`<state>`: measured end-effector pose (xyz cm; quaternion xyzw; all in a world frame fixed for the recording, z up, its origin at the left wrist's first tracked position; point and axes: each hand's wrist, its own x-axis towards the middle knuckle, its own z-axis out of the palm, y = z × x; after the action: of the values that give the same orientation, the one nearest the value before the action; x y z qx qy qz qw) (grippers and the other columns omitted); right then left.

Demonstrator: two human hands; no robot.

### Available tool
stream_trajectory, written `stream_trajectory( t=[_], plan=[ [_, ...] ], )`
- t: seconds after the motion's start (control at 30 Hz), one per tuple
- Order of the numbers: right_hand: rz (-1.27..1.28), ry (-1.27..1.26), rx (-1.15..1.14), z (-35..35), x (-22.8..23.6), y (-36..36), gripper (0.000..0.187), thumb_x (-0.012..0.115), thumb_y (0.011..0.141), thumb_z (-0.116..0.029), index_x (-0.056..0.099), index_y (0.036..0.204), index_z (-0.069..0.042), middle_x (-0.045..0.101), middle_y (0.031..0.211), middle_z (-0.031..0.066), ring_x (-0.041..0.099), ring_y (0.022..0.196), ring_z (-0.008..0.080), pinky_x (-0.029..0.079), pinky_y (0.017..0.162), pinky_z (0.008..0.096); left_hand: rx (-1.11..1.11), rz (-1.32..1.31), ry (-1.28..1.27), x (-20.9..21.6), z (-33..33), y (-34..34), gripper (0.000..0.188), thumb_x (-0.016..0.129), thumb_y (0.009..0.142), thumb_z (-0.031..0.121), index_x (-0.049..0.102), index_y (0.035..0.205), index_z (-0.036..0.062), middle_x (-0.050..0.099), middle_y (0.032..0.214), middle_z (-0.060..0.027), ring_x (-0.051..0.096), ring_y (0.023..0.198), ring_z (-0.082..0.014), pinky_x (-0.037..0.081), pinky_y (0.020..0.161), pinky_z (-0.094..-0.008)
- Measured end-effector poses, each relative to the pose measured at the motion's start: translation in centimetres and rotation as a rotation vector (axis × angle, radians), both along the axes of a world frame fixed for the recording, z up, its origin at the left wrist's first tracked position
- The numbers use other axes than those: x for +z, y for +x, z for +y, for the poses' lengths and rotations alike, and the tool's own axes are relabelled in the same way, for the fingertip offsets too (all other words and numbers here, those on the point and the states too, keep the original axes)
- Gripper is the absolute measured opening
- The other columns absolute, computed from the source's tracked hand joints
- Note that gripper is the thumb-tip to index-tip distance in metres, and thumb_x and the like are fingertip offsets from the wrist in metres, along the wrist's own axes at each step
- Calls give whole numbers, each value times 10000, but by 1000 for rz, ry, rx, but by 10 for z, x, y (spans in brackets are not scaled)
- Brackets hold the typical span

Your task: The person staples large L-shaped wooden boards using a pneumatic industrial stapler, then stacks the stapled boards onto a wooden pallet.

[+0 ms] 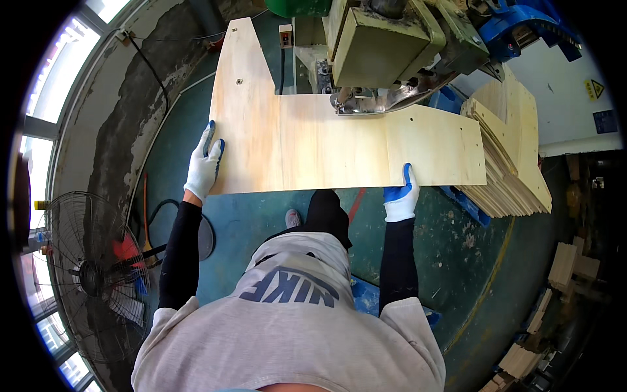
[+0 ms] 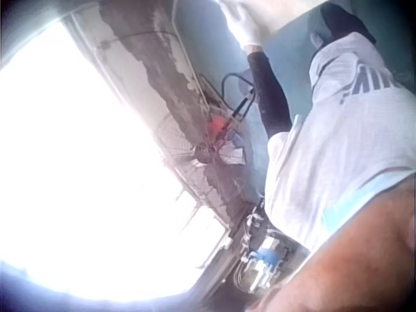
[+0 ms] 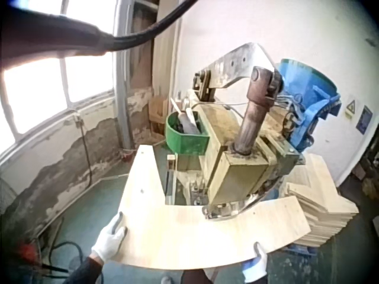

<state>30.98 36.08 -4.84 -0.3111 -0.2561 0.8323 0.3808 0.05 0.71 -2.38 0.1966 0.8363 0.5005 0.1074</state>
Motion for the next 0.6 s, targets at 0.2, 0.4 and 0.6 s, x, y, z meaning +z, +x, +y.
stream_trajectory(
  t=[0.2,0.4,0.6],
  plan=[
    [18,27,9,11,-9,1,411,565,1040,-233,539,1373,7,617,1352,116,583,1257,257,456,1088,406,-27,-29,36,6,8,-3,571,594,1026,182,398,1543,39,447,1567,-163,408,1454,-234,300,1179,-304],
    [169,-77,20,33,2,21,415,568,1045,-287,541,1382,-46,621,1346,108,592,1250,276,491,1050,443,-63,-198,206,20,1,-3,584,580,1038,144,350,1549,-24,401,1597,-128,344,1480,-188,262,1193,-284],
    [-103,198,-63,83,16,31,494,515,1065,-353,501,1414,-4,591,1380,120,572,1271,270,467,1076,429,19,-345,369,32,6,0,587,585,981,28,396,1537,-1,489,1516,-82,499,1308,-124,397,1058,-228]
  ],
)
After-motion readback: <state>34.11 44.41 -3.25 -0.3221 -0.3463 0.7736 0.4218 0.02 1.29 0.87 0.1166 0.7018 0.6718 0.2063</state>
